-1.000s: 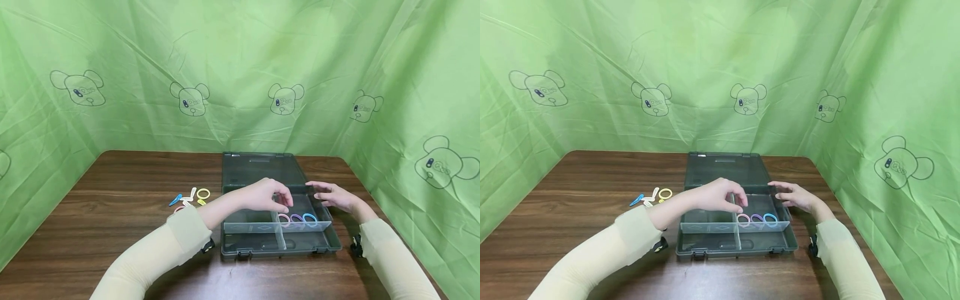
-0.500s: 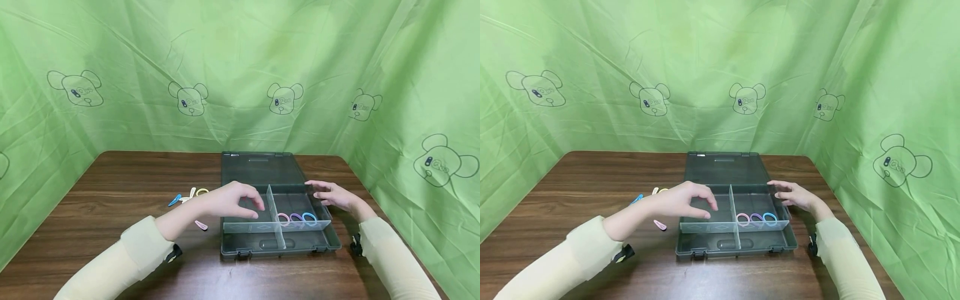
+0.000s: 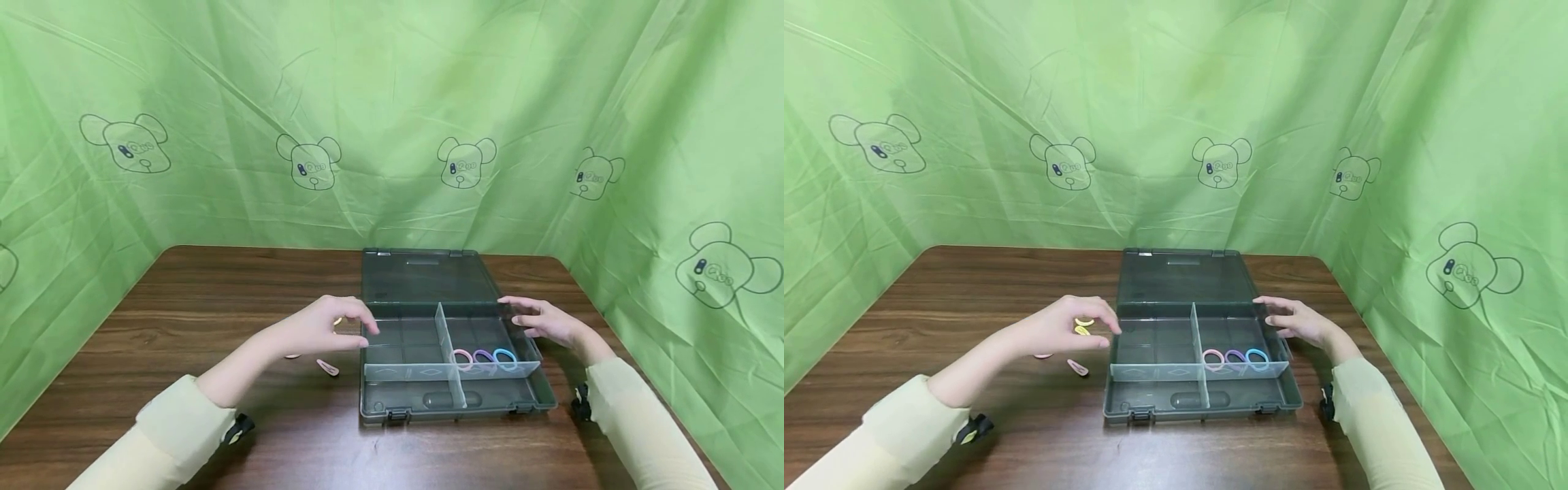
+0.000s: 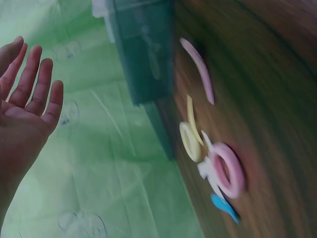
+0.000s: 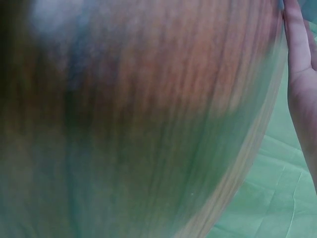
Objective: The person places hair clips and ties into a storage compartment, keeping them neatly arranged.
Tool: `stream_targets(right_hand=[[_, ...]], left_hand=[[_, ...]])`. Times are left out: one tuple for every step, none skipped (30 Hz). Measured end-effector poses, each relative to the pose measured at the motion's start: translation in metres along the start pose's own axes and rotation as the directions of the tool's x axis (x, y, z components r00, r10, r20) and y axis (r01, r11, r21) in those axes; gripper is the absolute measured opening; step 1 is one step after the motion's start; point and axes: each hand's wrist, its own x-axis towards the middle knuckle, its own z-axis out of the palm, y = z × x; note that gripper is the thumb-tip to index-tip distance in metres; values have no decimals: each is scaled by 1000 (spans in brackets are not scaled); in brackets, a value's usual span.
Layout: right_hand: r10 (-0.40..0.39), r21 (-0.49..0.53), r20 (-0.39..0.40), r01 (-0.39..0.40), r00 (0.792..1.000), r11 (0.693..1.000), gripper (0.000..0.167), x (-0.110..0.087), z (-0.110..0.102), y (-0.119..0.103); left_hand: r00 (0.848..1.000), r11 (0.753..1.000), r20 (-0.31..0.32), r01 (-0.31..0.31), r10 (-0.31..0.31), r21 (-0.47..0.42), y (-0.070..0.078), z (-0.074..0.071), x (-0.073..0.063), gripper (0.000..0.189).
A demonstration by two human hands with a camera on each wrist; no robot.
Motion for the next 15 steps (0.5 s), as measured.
stream_targets(right_hand=[[2,4,1,-2,1000,1000,51,0,0,-1],[4,7,2,-4,1000,1000,51,0,1,-1],[6,11,2,-6,1000,1000,52,0,1,-3],[5,14,3,-5,1000,1000,52,0,2,-3],[4,13,5,-4,1000,1000,52,-1,2,-4],[8,13,4,-8,1000,1000,53,-1,2,-5],[10,10,2,-10,1000,1000,53,-1,2,-5],[11,8,2,-11,1000,1000,53,-1,2,-5],[11,3,1,-11,1000,1000,53,-1,2,-5],[7,1,3,-7,1000,1000,53,-1,1,-5],[10,-1,1,-10,1000,1000,53,-1,1,-4],[13,-1,-2,-14,1000,1000,53,-1,1,-4],[13,-3,-2,-13,1000,1000,53,-1,1,-4],[12,-2,-1,-12,1000,1000,53,-1,1,-4],[13,-1,-2,-13,1000,1000,53,-1,2,-4]], left_hand=[[1000,1000,-10,5,-5,10,-3,-2,-4,18],[1000,1000,-19,12,-12,20,-5,-4,-8,20],[999,999,-28,22,-22,27,-7,-6,-13,21],[999,999,-36,36,-34,38,-9,-8,-17,22],[998,997,-44,48,-46,53,-12,-10,-21,22],[997,996,-53,58,-55,61,-15,-12,-25,22],[996,995,-62,69,-65,67,-18,-14,-28,22],[995,994,-67,79,-74,70,-20,-16,-32,23],[994,993,-70,89,-84,74,-23,-18,-35,23],[993,992,-73,99,-94,80,-26,-20,-38,24],[992,991,-76,108,-102,83,-29,-21,-41,25],[991,990,-79,114,-107,89,-32,-23,-44,25],[991,988,-81,118,-111,94,-34,-24,-47,25],[990,987,-80,121,-113,102,-37,-26,-49,26],[990,986,-79,123,-114,112,-40,-27,-52,25]])
